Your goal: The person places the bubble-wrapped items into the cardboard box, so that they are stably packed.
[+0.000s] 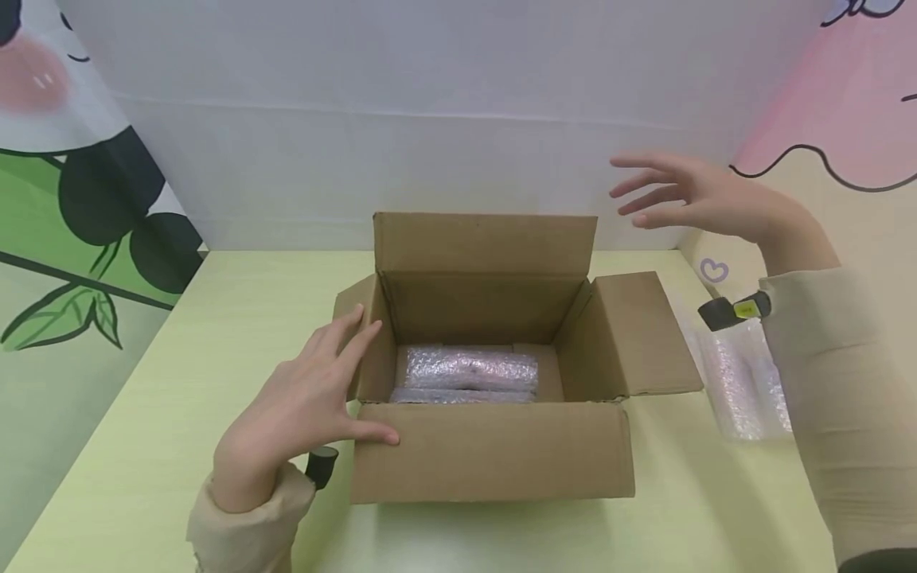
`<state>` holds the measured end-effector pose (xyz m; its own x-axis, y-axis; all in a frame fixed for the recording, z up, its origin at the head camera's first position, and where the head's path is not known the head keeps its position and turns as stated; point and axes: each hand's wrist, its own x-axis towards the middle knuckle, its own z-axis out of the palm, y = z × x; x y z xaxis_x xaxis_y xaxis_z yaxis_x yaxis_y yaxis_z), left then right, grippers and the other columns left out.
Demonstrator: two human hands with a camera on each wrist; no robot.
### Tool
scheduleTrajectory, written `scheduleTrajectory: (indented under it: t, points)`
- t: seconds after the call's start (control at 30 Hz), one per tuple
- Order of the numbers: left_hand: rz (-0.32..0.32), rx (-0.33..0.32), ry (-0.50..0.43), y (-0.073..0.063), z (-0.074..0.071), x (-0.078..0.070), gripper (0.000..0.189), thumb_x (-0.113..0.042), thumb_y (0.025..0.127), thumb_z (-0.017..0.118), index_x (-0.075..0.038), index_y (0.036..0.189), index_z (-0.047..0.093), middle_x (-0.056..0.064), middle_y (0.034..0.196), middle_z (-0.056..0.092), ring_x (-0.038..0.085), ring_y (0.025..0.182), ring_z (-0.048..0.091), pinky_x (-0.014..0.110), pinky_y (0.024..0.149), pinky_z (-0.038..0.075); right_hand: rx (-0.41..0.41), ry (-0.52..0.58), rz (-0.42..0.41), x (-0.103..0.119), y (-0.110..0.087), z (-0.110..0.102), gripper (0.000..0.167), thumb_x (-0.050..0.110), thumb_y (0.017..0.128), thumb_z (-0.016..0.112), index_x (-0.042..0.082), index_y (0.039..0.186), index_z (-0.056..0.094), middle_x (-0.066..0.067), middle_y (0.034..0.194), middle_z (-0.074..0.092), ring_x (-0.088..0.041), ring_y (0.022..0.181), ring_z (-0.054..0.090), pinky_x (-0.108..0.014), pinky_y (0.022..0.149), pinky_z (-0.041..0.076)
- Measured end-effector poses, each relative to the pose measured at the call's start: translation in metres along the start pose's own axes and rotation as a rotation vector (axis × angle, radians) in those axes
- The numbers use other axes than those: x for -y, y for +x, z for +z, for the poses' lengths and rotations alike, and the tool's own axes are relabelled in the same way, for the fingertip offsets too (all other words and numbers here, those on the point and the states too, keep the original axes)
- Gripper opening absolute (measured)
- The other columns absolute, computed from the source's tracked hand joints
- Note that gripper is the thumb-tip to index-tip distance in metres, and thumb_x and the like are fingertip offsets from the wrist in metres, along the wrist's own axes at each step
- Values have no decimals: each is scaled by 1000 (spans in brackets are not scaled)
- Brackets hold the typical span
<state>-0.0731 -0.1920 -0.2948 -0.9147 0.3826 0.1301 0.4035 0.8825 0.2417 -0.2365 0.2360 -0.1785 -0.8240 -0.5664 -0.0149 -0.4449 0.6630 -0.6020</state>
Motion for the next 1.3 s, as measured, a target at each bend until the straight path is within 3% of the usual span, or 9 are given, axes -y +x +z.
scheduleTrajectory:
  t: [0.1,0.2,0.37,0.53,0.77,0.87,1.03,1.2,1.3]
  points:
    - [-4,1,-2,0,0,0,121,-72,58,77,-3,148,34,21,157,25,40,129,42,41,63,53,-69,-26,62,-27,-4,0,69,21,94,63,30,153,28,-5,137,54,3,108,61,-10,84,46]
    - [-8,3,-3,0,0,1,122,-73,58,76,-3,148,34,20,157,24,40,130,42,39,61,51,-144,-94,147,-54,-5,6,70,24,95,62,21,154,25,-19,139,52,-19,116,63,-29,93,49]
    - [-17,5,-7,-1,0,2,122,-73,58,76,-4,149,34,19,157,24,39,130,41,37,58,50,-188,-203,313,-96,-8,24,73,31,97,57,10,155,18,-32,141,45,-51,126,46,-65,99,36]
    - [-22,7,-8,-1,0,2,122,-73,58,76,-4,149,34,19,157,24,39,130,41,38,59,50,-172,-271,407,-134,-13,50,72,30,97,55,4,154,18,-35,141,42,-53,124,46,-68,97,35]
    - [-17,5,-6,-1,0,2,122,-73,58,76,-4,149,34,18,157,24,39,132,40,40,60,51,-209,-339,480,-177,-22,93,68,32,95,54,-5,146,29,-35,136,45,-57,115,48,-65,85,46]
    - [-14,2,-6,-1,1,2,122,-73,58,76,-4,149,34,18,157,25,39,131,41,42,62,52,-201,-344,502,-191,-28,110,60,26,97,45,-9,144,30,-39,132,45,-55,108,52,-61,79,50]
    - [-11,0,-7,-2,1,2,121,-73,58,75,-4,149,34,18,157,25,39,131,40,41,61,52,-196,-385,488,-205,-39,131,44,2,97,28,-15,137,34,-43,120,46,-53,102,52,-60,73,51]
    - [-17,9,-10,-2,0,2,122,-74,58,75,-4,149,33,18,158,24,39,132,40,41,60,51,-226,-381,484,-209,-40,142,32,6,91,39,-10,118,49,-37,114,48,-52,104,50,-67,71,48]
    - [-17,10,-12,-2,0,2,121,-73,58,76,-4,149,33,19,157,24,39,132,40,41,60,51,-220,-356,492,-207,-39,144,32,9,92,40,-6,117,51,-35,120,48,-52,108,49,-68,74,47]
